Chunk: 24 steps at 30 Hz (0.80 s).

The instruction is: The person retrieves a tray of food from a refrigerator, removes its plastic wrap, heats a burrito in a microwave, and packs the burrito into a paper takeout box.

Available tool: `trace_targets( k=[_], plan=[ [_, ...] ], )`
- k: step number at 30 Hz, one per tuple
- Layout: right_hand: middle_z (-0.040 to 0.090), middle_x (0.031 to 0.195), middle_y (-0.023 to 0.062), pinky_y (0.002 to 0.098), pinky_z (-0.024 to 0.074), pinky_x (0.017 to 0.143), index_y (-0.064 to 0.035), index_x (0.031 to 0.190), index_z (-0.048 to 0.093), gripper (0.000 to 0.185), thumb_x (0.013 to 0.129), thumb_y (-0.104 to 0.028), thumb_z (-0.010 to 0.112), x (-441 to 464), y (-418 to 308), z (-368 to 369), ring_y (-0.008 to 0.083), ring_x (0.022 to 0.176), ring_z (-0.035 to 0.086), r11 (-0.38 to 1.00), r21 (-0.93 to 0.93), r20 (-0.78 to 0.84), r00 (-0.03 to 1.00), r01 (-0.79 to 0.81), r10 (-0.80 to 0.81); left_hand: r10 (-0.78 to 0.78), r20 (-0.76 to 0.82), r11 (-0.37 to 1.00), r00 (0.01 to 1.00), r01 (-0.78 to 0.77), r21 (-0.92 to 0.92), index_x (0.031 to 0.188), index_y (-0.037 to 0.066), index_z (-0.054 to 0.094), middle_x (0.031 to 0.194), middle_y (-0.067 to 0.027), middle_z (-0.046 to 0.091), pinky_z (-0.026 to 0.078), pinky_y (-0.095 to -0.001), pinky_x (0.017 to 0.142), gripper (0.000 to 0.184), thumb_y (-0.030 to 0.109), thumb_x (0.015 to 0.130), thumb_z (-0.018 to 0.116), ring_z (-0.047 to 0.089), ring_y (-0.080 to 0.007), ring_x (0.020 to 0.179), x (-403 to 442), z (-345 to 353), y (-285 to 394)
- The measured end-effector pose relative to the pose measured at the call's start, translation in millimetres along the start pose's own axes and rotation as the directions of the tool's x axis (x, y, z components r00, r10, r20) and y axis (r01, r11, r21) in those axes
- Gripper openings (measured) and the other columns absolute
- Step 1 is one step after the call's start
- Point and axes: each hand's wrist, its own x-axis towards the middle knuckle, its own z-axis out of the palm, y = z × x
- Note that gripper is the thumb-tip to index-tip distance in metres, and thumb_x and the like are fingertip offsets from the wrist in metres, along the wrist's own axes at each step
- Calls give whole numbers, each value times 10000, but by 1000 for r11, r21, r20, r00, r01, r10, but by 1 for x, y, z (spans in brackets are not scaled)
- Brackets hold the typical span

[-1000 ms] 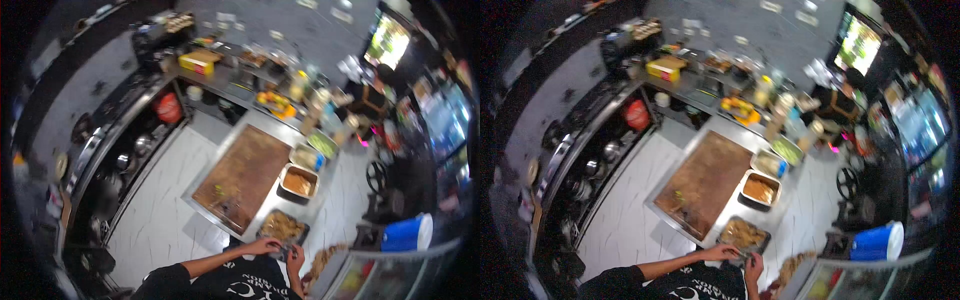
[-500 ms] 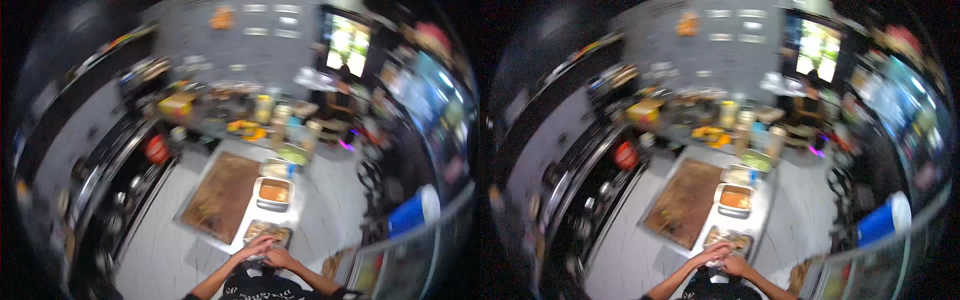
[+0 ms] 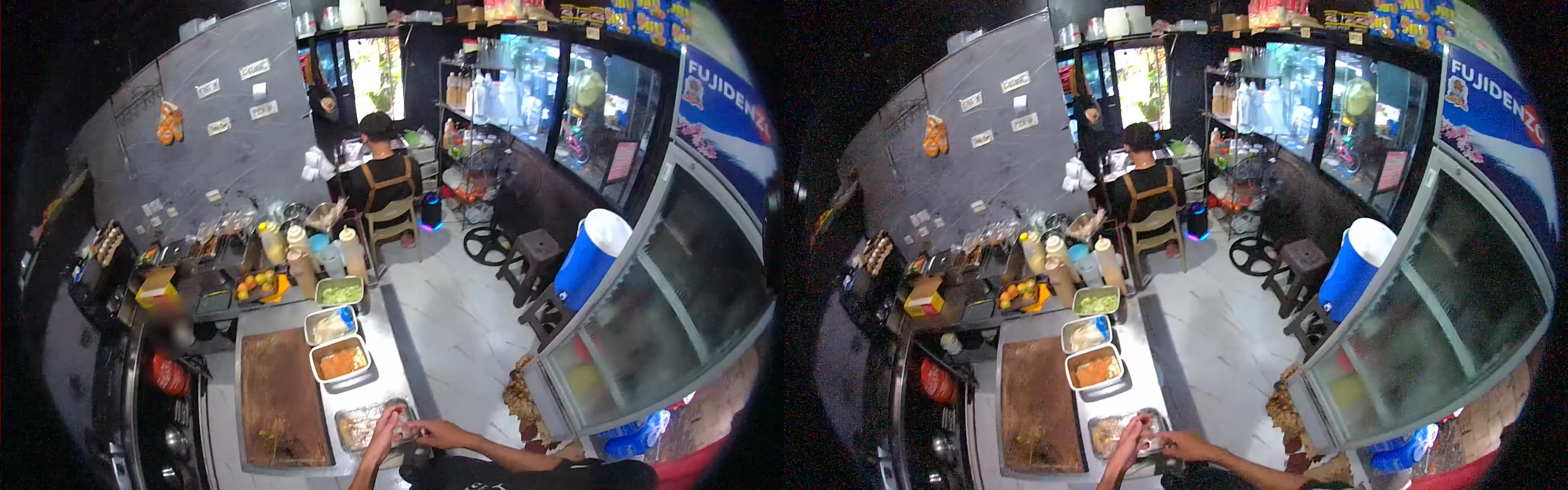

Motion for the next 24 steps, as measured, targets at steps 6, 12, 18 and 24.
trace_targets(
  k=[6, 12, 18, 24],
  plan=[
    [537, 1266, 38, 267, 471, 823, -140, 1394, 433, 534, 899, -130, 634, -24, 32, -18, 138, 1057, 548, 816, 578, -86, 994, -7, 70, -30, 80, 998, 996, 33, -45, 1300, 103, 459, 1111, -10, 478, 440, -230, 647, 424, 407, 1012, 390, 559, -79, 828, 35, 39, 7],
    [494, 1303, 46, 259, 495, 807, -162, 1416, 367, 564, 910, -129, 614, -21, 59, -92, 124, 1075, 559, 549, 822, 61, 981, -153, 183, 13, 144, 990, 990, 8, -141, 1290, 101, 459, 1054, -14, 506, 439, -230, 598, 412, 399, 1009, 405, 564, -81, 781, 111, 66, -10],
    [507, 1274, 23, 356, 474, 889, -156, 1341, 440, 470, 906, -162, 618, -24, 118, -197, 156, 1107, 550, 514, 806, 160, 944, -293, 287, -28, 86, 989, 996, 40, -146, 1282, 159, 488, 1105, 32, 487, 415, -254, 646, 429, 460, 980, 442, 553, -84, 858, 190, 145, 17],
    [481, 1310, 8, 341, 470, 886, -162, 1339, 424, 453, 919, -131, 592, -27, 130, -245, 130, 1118, 531, 471, 834, 208, 955, -287, 213, -99, -2, 994, 995, 99, -50, 1278, 210, 505, 1105, 49, 458, 398, -265, 718, 383, 442, 987, 419, 478, -73, 946, 210, 196, 33]
  ],
)
